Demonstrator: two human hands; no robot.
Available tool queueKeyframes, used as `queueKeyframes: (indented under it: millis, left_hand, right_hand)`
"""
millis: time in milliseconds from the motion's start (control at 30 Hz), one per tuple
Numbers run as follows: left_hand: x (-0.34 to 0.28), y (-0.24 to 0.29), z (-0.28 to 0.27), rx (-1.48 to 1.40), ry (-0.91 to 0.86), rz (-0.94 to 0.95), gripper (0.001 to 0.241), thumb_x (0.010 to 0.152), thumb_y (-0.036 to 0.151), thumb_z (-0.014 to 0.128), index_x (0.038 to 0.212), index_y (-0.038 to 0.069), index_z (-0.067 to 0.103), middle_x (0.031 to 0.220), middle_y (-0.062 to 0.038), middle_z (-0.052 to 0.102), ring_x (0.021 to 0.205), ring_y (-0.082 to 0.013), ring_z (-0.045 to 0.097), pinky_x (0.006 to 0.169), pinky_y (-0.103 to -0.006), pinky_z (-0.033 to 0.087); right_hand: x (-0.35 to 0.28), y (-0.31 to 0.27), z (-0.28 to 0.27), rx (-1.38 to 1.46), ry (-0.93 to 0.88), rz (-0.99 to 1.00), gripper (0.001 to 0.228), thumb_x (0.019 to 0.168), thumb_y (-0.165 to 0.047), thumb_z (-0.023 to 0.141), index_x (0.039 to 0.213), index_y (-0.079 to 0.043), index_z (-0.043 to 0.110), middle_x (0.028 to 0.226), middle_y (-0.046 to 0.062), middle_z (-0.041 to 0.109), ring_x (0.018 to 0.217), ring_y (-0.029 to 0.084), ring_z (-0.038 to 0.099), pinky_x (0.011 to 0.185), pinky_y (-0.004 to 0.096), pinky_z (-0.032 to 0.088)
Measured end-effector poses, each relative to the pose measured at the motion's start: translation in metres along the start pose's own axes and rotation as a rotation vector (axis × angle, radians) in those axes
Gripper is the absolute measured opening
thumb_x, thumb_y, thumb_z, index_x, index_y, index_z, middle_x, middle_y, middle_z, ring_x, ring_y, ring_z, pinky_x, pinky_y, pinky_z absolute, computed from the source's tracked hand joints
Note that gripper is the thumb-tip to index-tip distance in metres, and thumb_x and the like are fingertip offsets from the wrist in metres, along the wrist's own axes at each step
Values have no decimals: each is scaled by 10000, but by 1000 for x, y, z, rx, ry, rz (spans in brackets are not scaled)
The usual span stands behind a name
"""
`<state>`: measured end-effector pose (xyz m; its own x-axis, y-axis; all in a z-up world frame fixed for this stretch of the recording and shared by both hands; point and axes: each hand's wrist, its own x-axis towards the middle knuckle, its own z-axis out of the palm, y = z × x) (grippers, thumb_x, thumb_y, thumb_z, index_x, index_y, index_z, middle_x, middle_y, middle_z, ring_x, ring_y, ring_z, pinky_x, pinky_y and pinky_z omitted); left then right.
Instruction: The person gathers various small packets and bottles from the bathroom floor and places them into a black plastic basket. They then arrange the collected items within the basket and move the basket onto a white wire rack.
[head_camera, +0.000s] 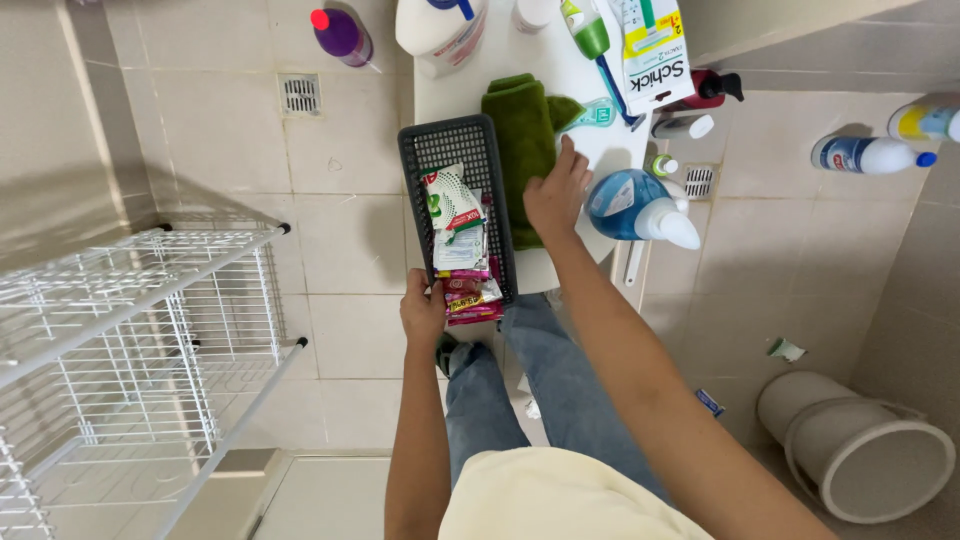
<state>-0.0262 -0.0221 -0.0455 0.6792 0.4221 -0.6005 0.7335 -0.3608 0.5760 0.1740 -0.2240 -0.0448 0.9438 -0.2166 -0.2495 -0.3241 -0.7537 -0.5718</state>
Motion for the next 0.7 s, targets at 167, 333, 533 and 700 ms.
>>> queueKeyframes:
  millis: [167, 333, 533, 700]
  left_hand:
    - [-5, 15, -4, -72, 11, 18, 104, 952, 125, 620, 994, 149, 528, 966, -91, 727, 767, -281, 715, 713, -415, 550]
    - [-4, 10, 5, -119, 64, 32, 147, 928, 55, 630, 1023, 106, 531, 911, -79, 703, 686, -247, 693, 663, -385, 541]
    - [-6, 20, 13, -196, 109, 26, 146, 915, 50, 640, 1042, 84, 577, 901, -89, 707, 732, -261, 722, 694, -377, 578]
    - [-13, 55, 5, -164, 122, -94, 422, 918, 35, 608, 1335, 48, 547, 1191, -143, 711, 1071, -279, 710, 883, -385, 574]
  right_hand:
    - [53, -33, -6, -60, 251, -291, 584, 821, -45, 643, 1386, -104, 509, 1239, 146, 503, 1085, 389, 532, 877, 525, 503]
    - [127, -45, 6, -200, 247, -306, 552, 933, -123, 718, 1421, -150, 463, 1381, 94, 496, 1180, 307, 553, 891, 459, 492]
    - [166, -59, 10, -454, 98, -403, 796, 958, -186, 753, 1627, -252, 328, 1679, 1, 233, 1415, 299, 478, 1011, 488, 472]
    - [182, -60, 15, -440, 28, -425, 717, 932, -172, 759, 1563, -258, 431, 1668, 28, 171, 1257, 313, 575, 942, 443, 537]
